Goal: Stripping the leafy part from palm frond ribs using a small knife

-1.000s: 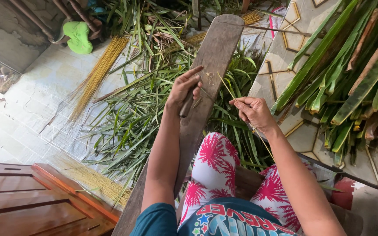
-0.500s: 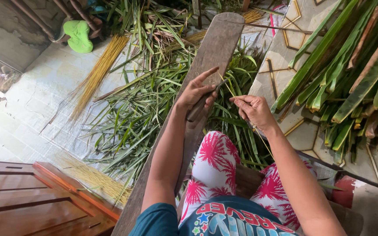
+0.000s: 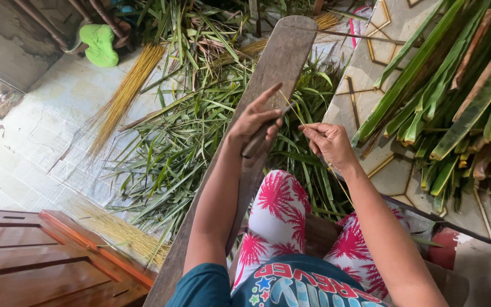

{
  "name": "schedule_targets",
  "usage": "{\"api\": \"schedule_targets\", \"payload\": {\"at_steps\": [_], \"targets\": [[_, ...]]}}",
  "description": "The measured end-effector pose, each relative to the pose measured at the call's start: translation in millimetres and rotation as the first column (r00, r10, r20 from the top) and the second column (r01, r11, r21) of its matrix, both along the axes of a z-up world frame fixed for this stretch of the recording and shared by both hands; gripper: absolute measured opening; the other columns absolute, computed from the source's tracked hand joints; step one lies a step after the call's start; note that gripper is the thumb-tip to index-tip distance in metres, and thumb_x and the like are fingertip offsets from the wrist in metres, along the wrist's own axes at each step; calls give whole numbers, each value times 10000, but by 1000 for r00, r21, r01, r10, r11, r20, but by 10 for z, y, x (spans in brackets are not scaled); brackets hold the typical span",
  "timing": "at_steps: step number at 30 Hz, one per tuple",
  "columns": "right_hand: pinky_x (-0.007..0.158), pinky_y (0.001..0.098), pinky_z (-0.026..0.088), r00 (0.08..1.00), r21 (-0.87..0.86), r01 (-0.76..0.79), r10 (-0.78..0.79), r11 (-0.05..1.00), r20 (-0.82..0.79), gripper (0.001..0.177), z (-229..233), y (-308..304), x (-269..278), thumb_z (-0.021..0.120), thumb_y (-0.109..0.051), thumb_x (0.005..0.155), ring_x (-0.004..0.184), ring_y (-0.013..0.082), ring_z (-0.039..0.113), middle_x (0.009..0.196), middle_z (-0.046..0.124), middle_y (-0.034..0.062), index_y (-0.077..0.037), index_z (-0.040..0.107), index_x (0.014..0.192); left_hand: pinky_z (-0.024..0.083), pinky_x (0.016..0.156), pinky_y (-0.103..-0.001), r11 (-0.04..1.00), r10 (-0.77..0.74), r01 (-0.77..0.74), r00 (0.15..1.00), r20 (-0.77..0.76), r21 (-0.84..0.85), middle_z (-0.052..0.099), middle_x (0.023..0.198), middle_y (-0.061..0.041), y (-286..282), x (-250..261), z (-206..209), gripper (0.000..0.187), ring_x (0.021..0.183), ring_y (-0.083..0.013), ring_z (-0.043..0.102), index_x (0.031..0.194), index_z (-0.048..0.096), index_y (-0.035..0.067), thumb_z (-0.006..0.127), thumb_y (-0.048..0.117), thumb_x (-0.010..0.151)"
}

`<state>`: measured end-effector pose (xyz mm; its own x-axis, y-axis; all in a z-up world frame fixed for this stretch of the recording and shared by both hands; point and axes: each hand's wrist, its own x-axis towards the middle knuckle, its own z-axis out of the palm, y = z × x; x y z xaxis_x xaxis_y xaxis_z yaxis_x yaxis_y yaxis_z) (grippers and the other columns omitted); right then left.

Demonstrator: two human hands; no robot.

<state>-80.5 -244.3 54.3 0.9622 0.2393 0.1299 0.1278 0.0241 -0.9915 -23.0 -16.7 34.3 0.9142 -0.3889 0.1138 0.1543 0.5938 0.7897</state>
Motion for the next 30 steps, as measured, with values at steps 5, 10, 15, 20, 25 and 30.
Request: {"api": "schedule_targets", "payload": {"at_steps": [5,10,15,20,25,30], "targets": [[331,179,326,1000,-1,-2,2,1000,3,173,-27,-3,4,650,-132,930,304,74,404,413,497,74,-28,710,1055,519,301,-361,998,2,-2,1000,10,57,620,695,-256,-114,-62,-33,660,391,-242,582,1478,362,162,583,-90,910],[348,177,334,999,-5,-33,33,999,-9,179,-30,-16,2,658,-140,923,326,70,409,417,491,74,-24,713,1049,503,293,-365,999,29,-28,1000,-13,46,617,691,-256,-16,-1,-115,582,389,-232,575,1434,431,116,593,-78,910],[355,172,323,999,-19,-43,43,999,1,179,9,-8,-24,658,-134,923,334,60,399,412,481,66,-8,715,1036,488,283,-351,995,90,-89,996,-24,51,626,688,-262,-7,66,-244,379,385,-223,567,1262,561,-34,620,-47,888],[363,154,313,998,-37,-64,64,997,10,172,51,-19,-54,665,-117,909,352,36,398,416,492,45,2,716,1021,525,353,-328,966,260,-260,966,-3,4,636,767,-201,484,277,-281,366,476,-170,584,1324,519,-38,561,16,965],[366,157,348,1000,6,-11,11,1000,-17,196,118,43,-77,679,-111,903,346,50,428,432,513,58,8,699,1058,526,347,-295,981,192,-194,980,-44,-29,646,770,-173,471,201,-251,512,463,-159,599,1456,373,18,539,-3,972],[318,163,341,992,25,123,-123,992,-10,183,110,98,-68,708,-115,889,300,67,412,428,509,65,-56,717,1062,533,317,-335,998,-31,30,999,16,54,649,742,-238,-8,4,-10,753,431,-227,616,1539,208,162,564,-88,925]]}}
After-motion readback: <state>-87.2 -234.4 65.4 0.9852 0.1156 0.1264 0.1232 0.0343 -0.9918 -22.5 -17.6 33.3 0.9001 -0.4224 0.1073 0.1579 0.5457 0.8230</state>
